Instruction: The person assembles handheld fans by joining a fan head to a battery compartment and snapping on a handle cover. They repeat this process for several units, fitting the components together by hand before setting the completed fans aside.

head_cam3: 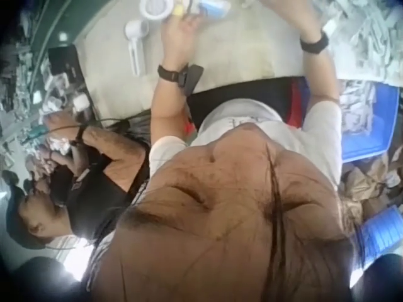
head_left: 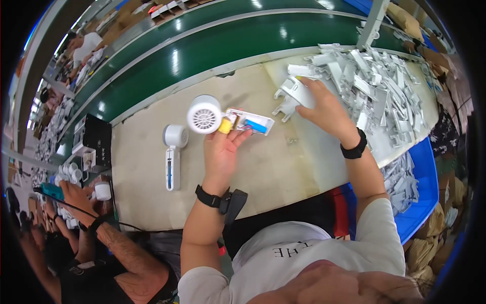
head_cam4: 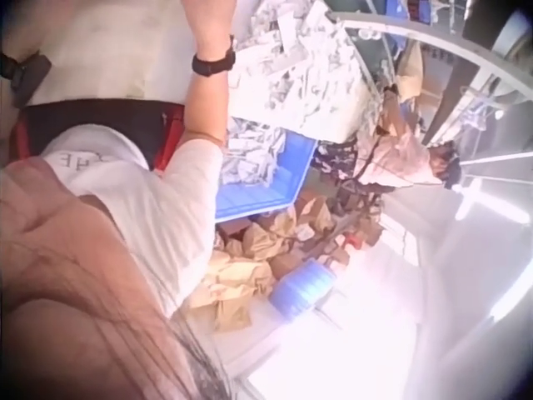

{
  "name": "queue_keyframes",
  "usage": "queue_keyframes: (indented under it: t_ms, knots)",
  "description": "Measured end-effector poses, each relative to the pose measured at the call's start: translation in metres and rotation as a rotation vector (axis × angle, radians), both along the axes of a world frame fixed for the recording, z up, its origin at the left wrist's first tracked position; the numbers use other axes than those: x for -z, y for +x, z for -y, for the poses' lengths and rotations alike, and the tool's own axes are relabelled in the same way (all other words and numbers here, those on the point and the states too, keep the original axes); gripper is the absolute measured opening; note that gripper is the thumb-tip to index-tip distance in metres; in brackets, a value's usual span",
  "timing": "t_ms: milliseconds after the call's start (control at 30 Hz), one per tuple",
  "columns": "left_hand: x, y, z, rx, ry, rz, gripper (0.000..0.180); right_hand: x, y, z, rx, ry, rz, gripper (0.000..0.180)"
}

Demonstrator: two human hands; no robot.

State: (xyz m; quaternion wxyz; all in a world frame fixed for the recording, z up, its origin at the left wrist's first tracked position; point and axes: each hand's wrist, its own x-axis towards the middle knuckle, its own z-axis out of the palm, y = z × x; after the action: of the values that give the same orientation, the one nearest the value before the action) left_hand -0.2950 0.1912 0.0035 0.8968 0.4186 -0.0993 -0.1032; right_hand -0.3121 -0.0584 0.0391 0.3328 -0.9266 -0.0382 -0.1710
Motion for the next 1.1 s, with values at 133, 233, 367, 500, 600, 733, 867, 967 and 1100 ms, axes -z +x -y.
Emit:
queue_keyframes:
  t_ms: [133, 233, 367, 500, 600, 733, 867, 967, 1100]
  knots:
    - [-0.005, -0.001, 0.004, -0.022, 0.010, -0.004, 0.033, -0.008, -0.013, 0.006, 0.021, -0.020, -0.013, 0.056]
    - [-0.003, -0.002, 0.010, 0.020, -0.022, -0.021, 0.033, -0.001, -0.028, 0.019, 0.014, -0.051, 0.077, 0.055]
    - [0.016, 0.005, -0.003, -0.008, 0.012, -0.023, 0.039, -0.011, -0.057, 0.023, -0.093, 0.119, 0.026, 0.053]
    - [0.002, 0.000, 0.002, -0.007, 0.092, 0.005, 0.043, -0.019, -0.100, 0.035, -0.221, 0.198, 0.116, 0.048]
    - [0.008, 0.000, 0.011, 0.122, 0.085, 0.022, 0.044, -0.025, -0.139, 0.052, -0.181, 0.450, 0.059, 0.043]
    - [0.018, 0.012, -0.004, 0.234, 0.069, -0.001, 0.045, -0.021, -0.173, 0.067, -0.064, 0.939, 0.237, 0.032]
    - [0.016, 0.001, 0.013, 0.237, 0.137, -0.059, 0.046, -0.025, -0.245, 0.109, 0.175, 1.109, 0.596, 0.035]
    - [0.009, -0.013, 0.025, 0.220, 0.174, -0.114, 0.046, -0.019, -0.362, 0.151, 0.663, 0.812, 0.819, 0.037]
    - [0.009, -0.017, 0.014, 0.340, 0.278, 0.065, 0.035, 0.031, -0.531, 0.140, 1.424, 0.635, 1.216, 0.023]
